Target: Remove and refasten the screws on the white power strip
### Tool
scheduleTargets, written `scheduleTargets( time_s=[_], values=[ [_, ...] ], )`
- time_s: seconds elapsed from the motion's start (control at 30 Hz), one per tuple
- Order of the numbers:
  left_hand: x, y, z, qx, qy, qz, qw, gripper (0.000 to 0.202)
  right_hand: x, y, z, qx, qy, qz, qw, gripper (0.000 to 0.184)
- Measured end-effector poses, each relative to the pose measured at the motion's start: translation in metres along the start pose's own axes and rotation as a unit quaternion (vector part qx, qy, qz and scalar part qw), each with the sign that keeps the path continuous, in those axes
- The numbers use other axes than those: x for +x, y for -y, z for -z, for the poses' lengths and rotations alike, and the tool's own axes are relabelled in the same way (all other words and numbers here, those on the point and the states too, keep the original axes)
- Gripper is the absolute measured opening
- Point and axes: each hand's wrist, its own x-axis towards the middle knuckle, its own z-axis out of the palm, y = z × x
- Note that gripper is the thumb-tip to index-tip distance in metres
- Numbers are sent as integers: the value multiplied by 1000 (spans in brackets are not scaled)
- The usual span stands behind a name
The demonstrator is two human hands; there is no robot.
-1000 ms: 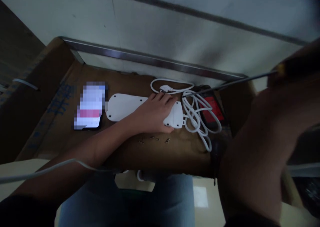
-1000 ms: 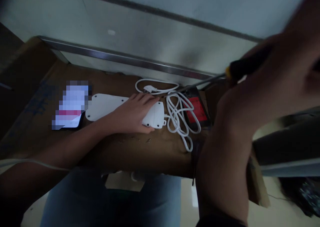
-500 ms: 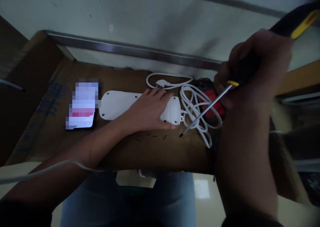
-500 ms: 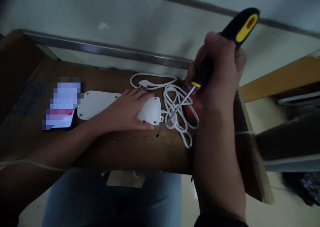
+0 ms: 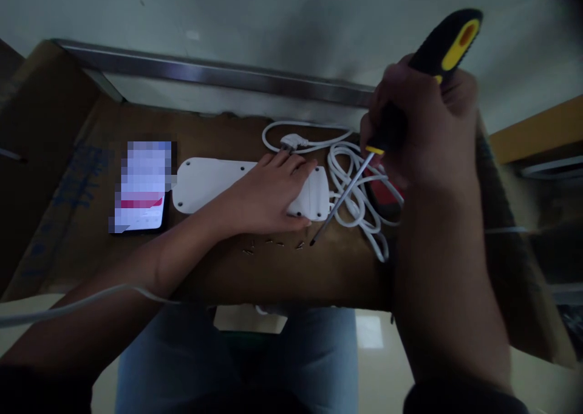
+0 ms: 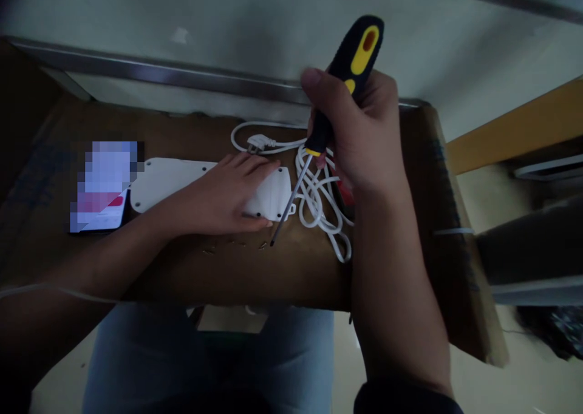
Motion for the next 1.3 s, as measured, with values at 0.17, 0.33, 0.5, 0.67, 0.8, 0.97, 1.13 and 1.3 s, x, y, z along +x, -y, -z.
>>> scheduleTargets(
  time_s=[0.17,0.33,0.5,0.67,0.8,0.97,1.13,1.3],
  values=[
    [0,2,0,-11,-3,-3,1000,93,-6,2,-5,-9,9,13,1000,39],
    [1,2,-2,-15,-13,0,1000,96,-2,-6,1,-45,42,26,998,47],
    [1,1,-1,-14,-20,11,1000,97,1,-12,5,-60,53,33,996,63],
    [0,1,-1,-16,-22,10,1000,97,-1,-5,-1,-32,19,21,999,47],
    [-1,3,-1,-23,-19,5,1000,97,-2,0,-3,-28,7,28,999,43],
    [-3,4,-3,-27,-26,-10,999,97,1,0,0,-32,-3,38,999,44],
    [-5,7,0,-47,-31,-53,997,92,5,0,2,-27,-16,45,999,41],
    [-9,10,9,-80,-28,-118,989,58,6,3,4,-17,-33,46,998,46]
  ],
)
